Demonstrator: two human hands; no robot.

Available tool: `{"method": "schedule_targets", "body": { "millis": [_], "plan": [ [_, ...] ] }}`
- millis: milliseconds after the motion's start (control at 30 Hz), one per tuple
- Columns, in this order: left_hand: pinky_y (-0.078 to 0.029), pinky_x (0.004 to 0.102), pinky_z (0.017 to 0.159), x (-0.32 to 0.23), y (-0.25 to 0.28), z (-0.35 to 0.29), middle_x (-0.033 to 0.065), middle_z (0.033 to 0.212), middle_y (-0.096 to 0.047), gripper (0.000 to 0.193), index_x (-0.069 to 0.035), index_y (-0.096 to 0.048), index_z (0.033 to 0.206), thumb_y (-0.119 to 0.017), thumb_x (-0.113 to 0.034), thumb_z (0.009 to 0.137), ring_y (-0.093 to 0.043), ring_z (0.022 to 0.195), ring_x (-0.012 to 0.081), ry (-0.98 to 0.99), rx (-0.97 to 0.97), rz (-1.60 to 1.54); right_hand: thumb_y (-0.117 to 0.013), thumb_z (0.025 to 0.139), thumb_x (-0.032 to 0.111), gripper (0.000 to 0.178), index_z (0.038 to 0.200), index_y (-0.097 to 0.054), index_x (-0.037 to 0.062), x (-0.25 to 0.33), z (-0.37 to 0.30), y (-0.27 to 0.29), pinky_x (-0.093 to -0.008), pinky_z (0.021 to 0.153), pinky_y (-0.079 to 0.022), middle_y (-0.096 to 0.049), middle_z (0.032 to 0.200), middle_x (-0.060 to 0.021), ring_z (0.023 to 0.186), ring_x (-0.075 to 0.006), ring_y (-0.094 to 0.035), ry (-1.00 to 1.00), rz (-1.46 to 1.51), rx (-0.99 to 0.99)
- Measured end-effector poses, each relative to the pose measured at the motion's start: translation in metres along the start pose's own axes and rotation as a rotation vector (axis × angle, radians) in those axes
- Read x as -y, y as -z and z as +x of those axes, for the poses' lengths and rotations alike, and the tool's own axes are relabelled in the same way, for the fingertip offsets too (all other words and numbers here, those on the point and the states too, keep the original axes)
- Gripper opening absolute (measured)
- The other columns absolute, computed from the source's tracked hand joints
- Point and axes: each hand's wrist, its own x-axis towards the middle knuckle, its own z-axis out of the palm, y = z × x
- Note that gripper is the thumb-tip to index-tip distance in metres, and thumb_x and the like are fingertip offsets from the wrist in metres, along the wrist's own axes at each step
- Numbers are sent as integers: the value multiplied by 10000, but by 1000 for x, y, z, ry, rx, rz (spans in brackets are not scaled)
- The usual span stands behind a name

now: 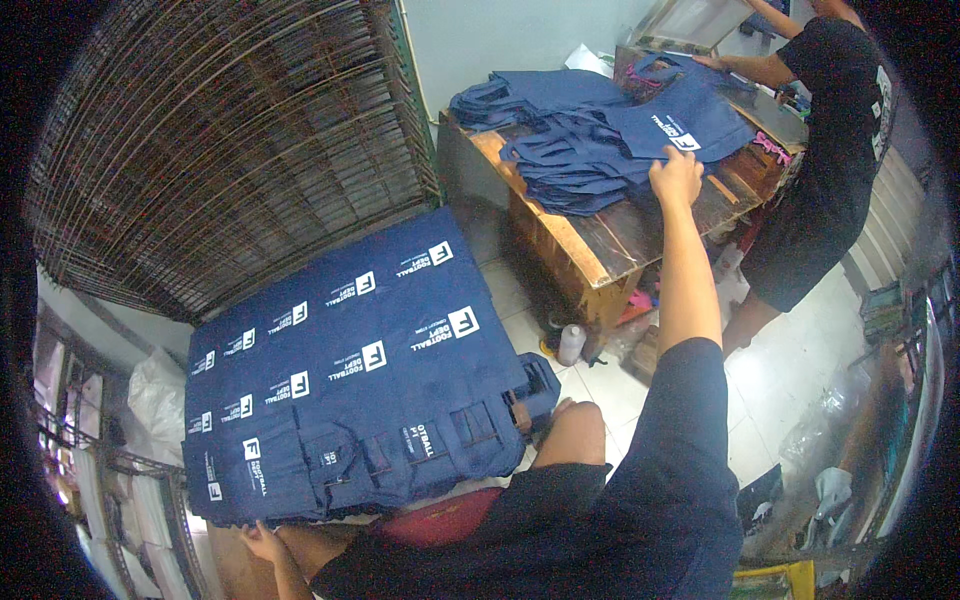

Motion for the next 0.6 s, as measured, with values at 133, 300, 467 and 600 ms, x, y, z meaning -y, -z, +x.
{"method": "schedule_targets", "body": {
  "millis": [133, 300, 467, 600],
  "plan": [
    [-436, 289, 690, -3, 15, -11, 60, 826, -512, 320, 0, -545, 1087, -667, -108, 812, -478, 739, 162, -56, 91, 40, -619, 724, 317, 474, 1170, -607, 156, 36, 5, 5, -456, 951, -422, -525, 1242, -95, 1185, -333, -450, 110, -106, 163],
    [-430, 303, 691, -26, 9, -23, 87, 880, -524, 345, 26, -543, 1085, -671, -124, 802, -490, 778, 190, -45, 89, 92, -604, 752, 256, 389, 1092, -634, 71, 50, 16, -4, -459, 948, -428, -574, 1206, -106, 1229, -322, -422, 51, -237, 268],
    [-425, 321, 726, -21, 13, -25, 97, 890, -522, 366, 21, -536, 1081, -667, -186, 808, -499, 780, 202, -167, 107, 156, -584, 782, 171, 245, 998, -686, 116, 37, 23, -23, -441, 889, -476, -648, 1070, -133, 1133, -356, -516, 119, -243, 208],
    [-449, 333, 684, -39, 11, -31, 140, 919, -534, 339, 12, -546, 1088, -654, -171, 823, -527, 818, 249, -213, 197, 165, -528, 847, 179, 207, 1018, -640, 144, 50, 18, -3, -430, 805, -506, -625, 1035, -90, 1028, -317, -535, 276, -188, -113]
  ]
}}
